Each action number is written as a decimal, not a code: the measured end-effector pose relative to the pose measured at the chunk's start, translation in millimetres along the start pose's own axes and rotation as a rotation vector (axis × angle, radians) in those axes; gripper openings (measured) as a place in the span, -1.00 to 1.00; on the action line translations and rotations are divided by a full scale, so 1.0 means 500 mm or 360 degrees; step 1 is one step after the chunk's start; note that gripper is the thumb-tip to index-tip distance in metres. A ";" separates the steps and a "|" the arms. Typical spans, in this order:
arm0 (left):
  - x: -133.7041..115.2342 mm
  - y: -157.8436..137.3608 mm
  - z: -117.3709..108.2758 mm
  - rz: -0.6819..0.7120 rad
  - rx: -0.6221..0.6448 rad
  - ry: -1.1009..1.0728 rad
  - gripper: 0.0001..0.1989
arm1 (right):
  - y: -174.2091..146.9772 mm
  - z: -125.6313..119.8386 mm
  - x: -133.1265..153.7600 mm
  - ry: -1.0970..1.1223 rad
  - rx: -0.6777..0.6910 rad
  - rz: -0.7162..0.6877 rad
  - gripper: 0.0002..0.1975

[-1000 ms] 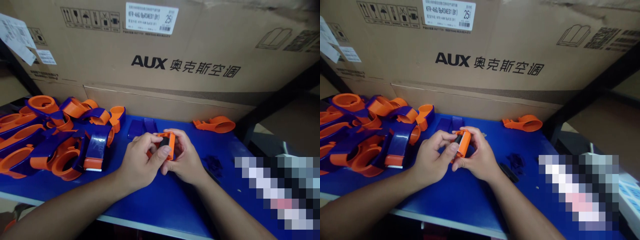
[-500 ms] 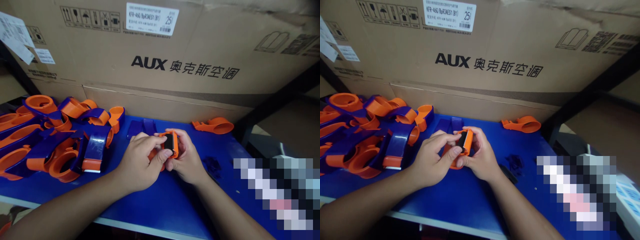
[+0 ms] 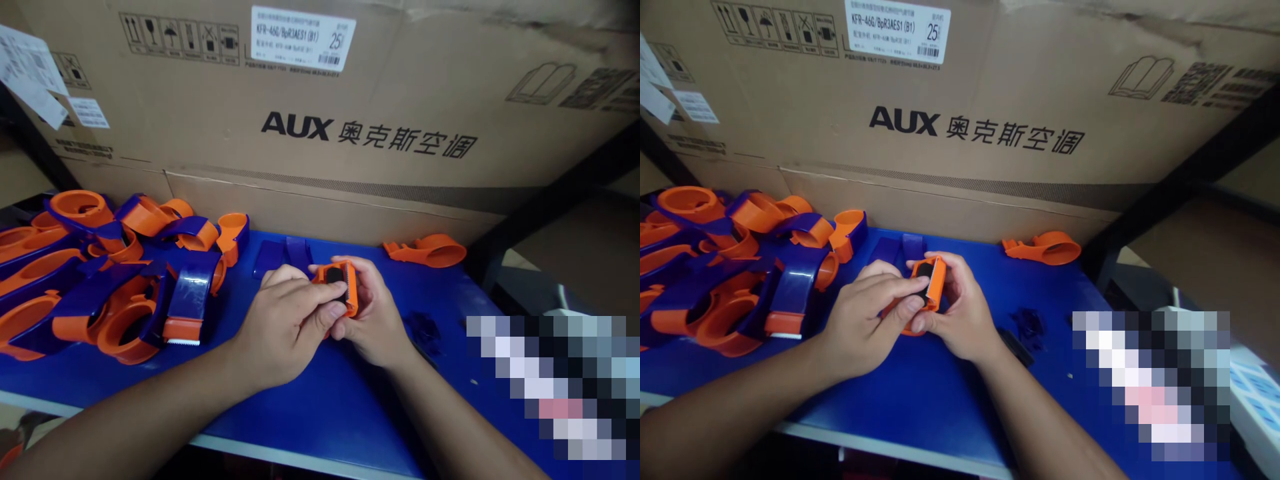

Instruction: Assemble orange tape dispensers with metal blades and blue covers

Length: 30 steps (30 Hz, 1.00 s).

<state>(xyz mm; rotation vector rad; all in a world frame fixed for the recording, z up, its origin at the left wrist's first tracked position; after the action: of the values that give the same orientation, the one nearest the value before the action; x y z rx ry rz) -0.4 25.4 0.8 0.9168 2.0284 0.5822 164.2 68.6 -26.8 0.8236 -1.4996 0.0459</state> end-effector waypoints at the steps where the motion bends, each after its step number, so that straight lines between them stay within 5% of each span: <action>1: -0.001 0.000 -0.001 0.0007 -0.0015 -0.0003 -0.81 | 0.000 0.000 0.001 -0.0007 -0.0003 0.0002 -0.11; 18: -0.011 -0.002 -0.005 0.0131 -0.0091 0.0001 -0.86 | -0.002 0.005 0.004 -0.0017 0.0046 0.0050 -0.10; 30: -0.024 -0.011 -0.005 0.0023 -0.0131 0.0166 -0.86 | -0.003 0.010 0.012 -0.0083 0.0017 0.0003 -0.08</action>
<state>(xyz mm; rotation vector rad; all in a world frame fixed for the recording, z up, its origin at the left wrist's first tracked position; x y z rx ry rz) 0.0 12.7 4.4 0.8687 2.0755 0.7299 161.5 62.4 -23.0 0.8374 -1.5503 0.0343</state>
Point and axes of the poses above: each hand's wrist, its own y-axis towards the middle knuckle, its own z-axis out of the palm, x = y × z, the point moved 4 cm from there along y, towards the middle knuckle, and after that the axes turned 12 degrees about x, right-handed, at the moved point
